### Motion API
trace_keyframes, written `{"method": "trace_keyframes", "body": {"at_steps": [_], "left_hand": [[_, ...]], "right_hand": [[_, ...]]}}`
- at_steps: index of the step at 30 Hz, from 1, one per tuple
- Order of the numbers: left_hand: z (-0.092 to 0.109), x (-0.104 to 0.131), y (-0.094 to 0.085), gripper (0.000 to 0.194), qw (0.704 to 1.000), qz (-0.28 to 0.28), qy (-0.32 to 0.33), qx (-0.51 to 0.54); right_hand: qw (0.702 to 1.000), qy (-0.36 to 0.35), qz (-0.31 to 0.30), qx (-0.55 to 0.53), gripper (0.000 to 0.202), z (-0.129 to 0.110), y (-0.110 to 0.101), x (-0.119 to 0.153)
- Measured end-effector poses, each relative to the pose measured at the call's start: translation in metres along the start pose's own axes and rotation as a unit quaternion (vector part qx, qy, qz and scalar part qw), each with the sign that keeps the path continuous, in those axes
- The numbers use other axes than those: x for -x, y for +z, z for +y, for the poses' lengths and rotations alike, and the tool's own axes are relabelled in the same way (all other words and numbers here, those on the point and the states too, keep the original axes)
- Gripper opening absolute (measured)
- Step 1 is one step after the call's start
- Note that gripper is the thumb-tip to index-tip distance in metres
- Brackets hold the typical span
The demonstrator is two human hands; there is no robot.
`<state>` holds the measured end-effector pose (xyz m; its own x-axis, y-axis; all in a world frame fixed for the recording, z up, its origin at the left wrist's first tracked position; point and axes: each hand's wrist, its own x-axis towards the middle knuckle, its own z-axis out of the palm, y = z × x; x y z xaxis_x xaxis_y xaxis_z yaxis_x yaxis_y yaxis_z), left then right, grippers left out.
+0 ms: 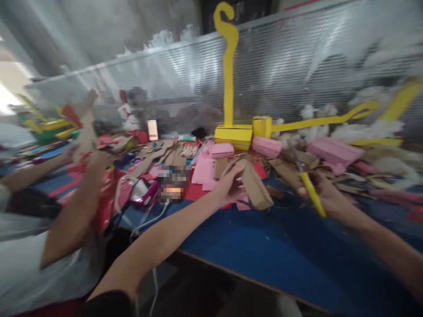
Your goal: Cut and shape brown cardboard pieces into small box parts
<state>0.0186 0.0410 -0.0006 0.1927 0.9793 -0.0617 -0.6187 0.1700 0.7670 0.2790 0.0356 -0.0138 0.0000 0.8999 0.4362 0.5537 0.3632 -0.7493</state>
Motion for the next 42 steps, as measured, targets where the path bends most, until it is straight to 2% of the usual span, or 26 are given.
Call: {"method": "trace_keyframes", "body": {"at_steps": [2,3,5,8,10,15,19,25,30,35,39,42], "left_hand": [[-0.001,0.004,0.003,0.053,0.999,-0.015,-0.031,0.006],[0.0,0.006,0.004,0.051,0.999,-0.025,-0.046,0.009],[0.002,0.009,0.004,0.045,0.996,-0.046,-0.081,0.015],[0.009,0.012,0.001,0.04,0.991,-0.063,-0.114,0.025],[0.012,0.014,0.0,0.039,0.988,-0.048,-0.141,0.04],[0.015,0.014,-0.004,0.045,0.97,-0.123,-0.199,0.065],[0.009,0.015,-0.006,0.049,0.963,-0.137,-0.21,0.095],[0.004,0.02,-0.006,0.048,0.948,-0.192,-0.235,0.097],[0.002,0.021,-0.006,0.047,0.938,-0.205,-0.258,0.105],[-0.002,0.019,-0.008,0.049,0.944,-0.198,-0.247,0.087],[-0.002,0.02,-0.006,0.045,0.958,-0.178,-0.218,0.054],[-0.002,0.02,-0.004,0.049,0.959,-0.158,-0.23,0.044]], "right_hand": [[0.998,0.005,-0.051,-0.045,0.043,0.006,-0.001,-0.002],[0.996,0.007,-0.075,-0.057,0.053,0.01,-0.003,-0.004],[0.996,0.015,-0.078,-0.047,0.063,0.015,-0.008,-0.005],[0.996,0.021,-0.082,-0.035,0.061,0.016,-0.013,-0.004],[0.995,0.021,-0.089,-0.035,0.056,0.014,-0.015,-0.002],[0.994,0.001,-0.111,-0.003,0.055,0.006,-0.018,0.002],[0.99,-0.006,-0.125,0.072,0.058,-0.001,-0.017,0.006],[0.985,-0.059,-0.138,0.08,0.051,-0.013,-0.012,0.01],[0.987,-0.034,-0.123,0.097,0.053,-0.019,-0.011,0.01],[0.982,0.009,-0.175,0.074,0.039,-0.019,-0.012,0.011],[0.981,0.021,-0.179,0.071,0.037,-0.019,-0.014,0.013],[0.98,0.023,-0.178,0.087,0.039,-0.019,-0.015,0.013]]}}
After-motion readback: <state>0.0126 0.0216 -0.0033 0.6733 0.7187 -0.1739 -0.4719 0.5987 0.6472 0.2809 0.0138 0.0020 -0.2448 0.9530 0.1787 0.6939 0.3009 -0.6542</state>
